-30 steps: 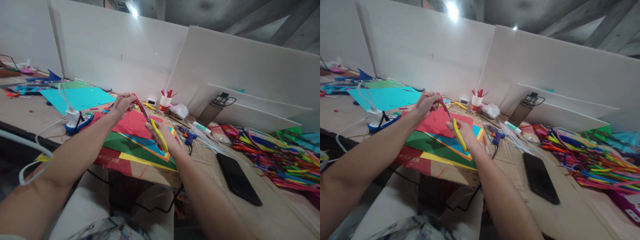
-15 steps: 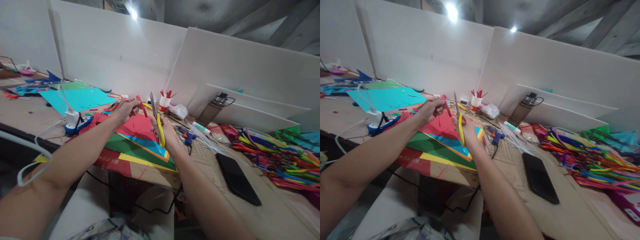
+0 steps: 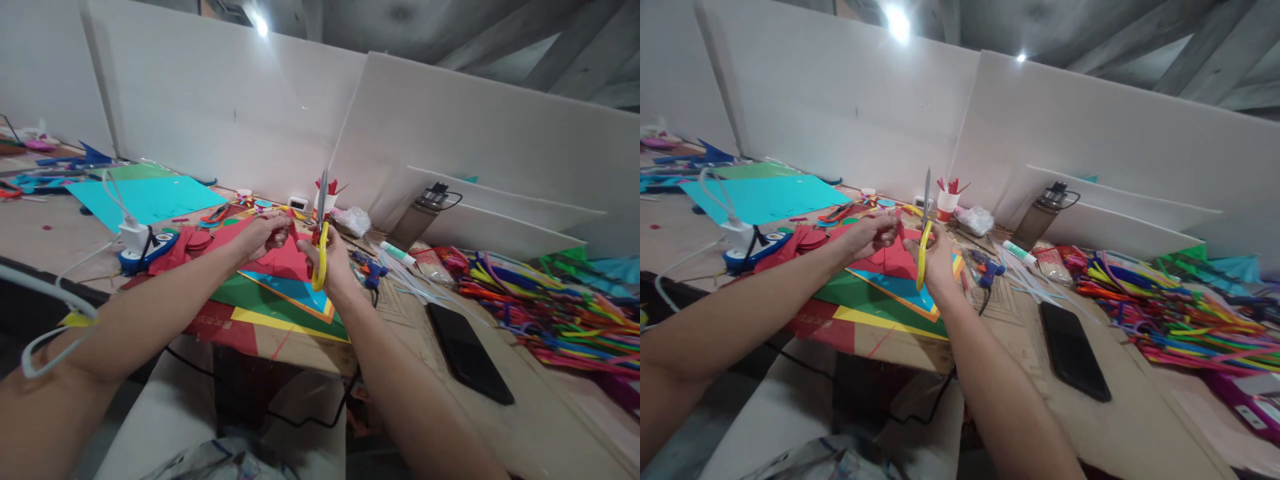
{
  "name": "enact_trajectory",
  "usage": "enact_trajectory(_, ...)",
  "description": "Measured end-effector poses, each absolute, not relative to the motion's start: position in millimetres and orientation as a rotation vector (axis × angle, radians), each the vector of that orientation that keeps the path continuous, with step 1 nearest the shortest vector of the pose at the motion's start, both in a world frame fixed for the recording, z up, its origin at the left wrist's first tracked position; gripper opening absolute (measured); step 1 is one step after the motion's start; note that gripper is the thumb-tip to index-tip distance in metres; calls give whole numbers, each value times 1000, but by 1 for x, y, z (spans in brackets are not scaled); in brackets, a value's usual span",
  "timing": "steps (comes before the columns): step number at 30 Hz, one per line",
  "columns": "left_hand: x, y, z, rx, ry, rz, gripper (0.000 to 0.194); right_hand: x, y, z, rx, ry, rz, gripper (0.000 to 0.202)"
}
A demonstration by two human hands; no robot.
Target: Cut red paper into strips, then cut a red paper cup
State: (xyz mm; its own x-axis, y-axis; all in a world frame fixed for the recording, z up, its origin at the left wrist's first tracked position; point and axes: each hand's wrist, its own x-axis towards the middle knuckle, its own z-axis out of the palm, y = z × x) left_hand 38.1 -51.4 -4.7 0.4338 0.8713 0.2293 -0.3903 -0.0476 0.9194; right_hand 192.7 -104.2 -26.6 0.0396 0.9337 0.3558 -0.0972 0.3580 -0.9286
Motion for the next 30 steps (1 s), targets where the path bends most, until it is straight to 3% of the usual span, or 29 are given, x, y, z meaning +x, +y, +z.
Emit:
enact_trajectory(8, 36, -55, -2, 1279, 490, 986, 14, 195, -101, -26, -866, -1210, 963, 50)
enact_trajectory(18, 38, -60, 1, 1291, 522, 962, 20, 194, -104, -22, -917, -1248, 967, 51)
enact_trajectory(30, 15, -38, 20, 1075, 624, 1282, 13, 194, -108, -29, -1104, -1711, 846, 43)
